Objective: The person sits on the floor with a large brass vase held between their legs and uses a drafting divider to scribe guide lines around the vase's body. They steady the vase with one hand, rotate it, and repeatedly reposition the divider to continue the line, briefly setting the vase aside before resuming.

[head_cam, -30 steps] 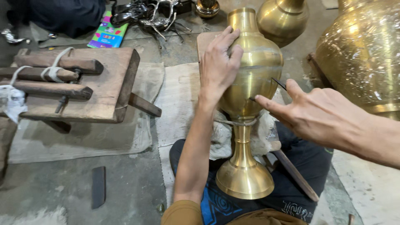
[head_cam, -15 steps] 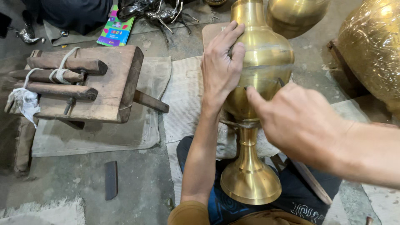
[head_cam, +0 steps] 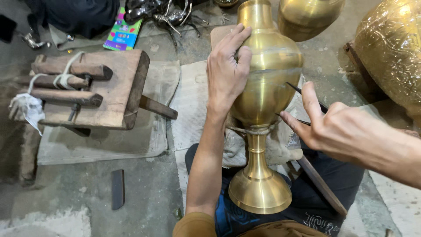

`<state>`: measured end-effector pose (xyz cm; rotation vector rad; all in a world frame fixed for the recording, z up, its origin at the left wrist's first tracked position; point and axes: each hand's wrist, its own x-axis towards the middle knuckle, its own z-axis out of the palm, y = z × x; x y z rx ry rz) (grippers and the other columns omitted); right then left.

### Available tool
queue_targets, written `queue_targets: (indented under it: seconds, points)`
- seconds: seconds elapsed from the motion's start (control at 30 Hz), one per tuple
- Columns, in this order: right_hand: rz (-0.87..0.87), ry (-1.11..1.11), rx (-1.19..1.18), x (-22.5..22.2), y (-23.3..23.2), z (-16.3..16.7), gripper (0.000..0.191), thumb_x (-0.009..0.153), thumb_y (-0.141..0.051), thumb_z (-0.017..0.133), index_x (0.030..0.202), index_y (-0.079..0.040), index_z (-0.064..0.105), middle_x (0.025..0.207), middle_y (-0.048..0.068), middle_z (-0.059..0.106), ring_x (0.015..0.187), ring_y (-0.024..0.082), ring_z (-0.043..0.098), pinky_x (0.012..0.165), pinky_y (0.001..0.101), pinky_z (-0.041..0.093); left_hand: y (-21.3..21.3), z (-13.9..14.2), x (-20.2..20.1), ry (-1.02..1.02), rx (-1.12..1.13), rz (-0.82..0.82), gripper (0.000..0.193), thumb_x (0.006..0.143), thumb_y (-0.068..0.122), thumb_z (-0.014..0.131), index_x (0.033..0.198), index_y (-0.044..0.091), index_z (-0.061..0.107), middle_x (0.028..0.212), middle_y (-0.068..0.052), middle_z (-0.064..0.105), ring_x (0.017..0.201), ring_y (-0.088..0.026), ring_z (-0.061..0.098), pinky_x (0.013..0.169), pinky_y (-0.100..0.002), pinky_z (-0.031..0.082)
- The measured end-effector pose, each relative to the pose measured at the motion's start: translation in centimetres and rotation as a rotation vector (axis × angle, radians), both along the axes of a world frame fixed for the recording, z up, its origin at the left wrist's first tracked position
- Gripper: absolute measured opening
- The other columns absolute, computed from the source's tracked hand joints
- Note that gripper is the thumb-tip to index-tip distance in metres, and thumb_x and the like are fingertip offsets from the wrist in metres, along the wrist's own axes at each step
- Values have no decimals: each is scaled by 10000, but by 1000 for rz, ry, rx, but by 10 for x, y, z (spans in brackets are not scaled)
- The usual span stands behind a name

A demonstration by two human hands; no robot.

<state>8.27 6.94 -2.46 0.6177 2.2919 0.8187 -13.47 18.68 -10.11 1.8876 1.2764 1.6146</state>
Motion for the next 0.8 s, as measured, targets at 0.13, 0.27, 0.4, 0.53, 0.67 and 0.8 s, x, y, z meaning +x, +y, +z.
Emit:
queue_targets:
  seconds: [0.13, 0.27, 0.4, 0.53, 0.67, 0.8]
  points:
    - [-403, 409, -226, -7, -5, 23, 633, 908, -420, 449, 1516, -246, 455, 1411, 395, 481, 465, 226, 671, 318, 317, 537, -4, 6, 8, 70, -10, 83, 406, 939, 191, 525, 1280, 77, 714, 1395, -163, 665, 1303, -333, 643, 1140, -404, 484]
    - [-577, 633, -155, -18, -14, 29, 718, 922, -533, 508, 1514, -127, 477, 1214, 230, 637, 510, 308, 703, 362, 376, 542, -4, 8, 13, 103, 2, 121, 405, 957, 187, 508, 1290, 75, 708, 1411, -172, 652, 1310, -347, 635, 1149, -415, 479]
    - [-577, 649, -92, -20, -15, 16, 820, 971, -576, 542, 1473, 68, 471, 1078, 202, 672, 479, 247, 690, 377, 332, 529, -3, 8, 15, 110, -10, 127, 416, 959, 193, 498, 1305, 81, 701, 1426, -170, 649, 1300, -357, 630, 1138, -421, 477]
    - [-545, 669, -72, -17, -13, 4, 756, 985, -519, 563, 1442, 78, 495, 1040, 150, 653, 458, 201, 675, 354, 319, 512, -3, 8, 14, 102, -26, 102, 435, 937, 203, 520, 1316, 72, 689, 1424, -180, 647, 1273, -365, 633, 1132, -420, 477]
    - [-507, 810, -117, -4, -3, 3, 746, 868, -430, 629, 1454, 17, 516, 1139, 133, 633, 440, 237, 659, 304, 360, 492, 0, 5, 13, 101, -23, 73, 445, 938, 211, 527, 1329, 70, 684, 1426, -190, 653, 1290, -360, 636, 1159, -418, 474]
    - [-543, 824, -281, 18, 19, 3, 758, 821, -408, 689, 1464, -52, 504, 1179, 89, 612, 389, 255, 620, 262, 381, 480, 6, 3, 14, 97, -15, 43, 474, 935, 235, 530, 1353, 67, 677, 1449, -200, 642, 1359, -356, 614, 1215, -427, 443]
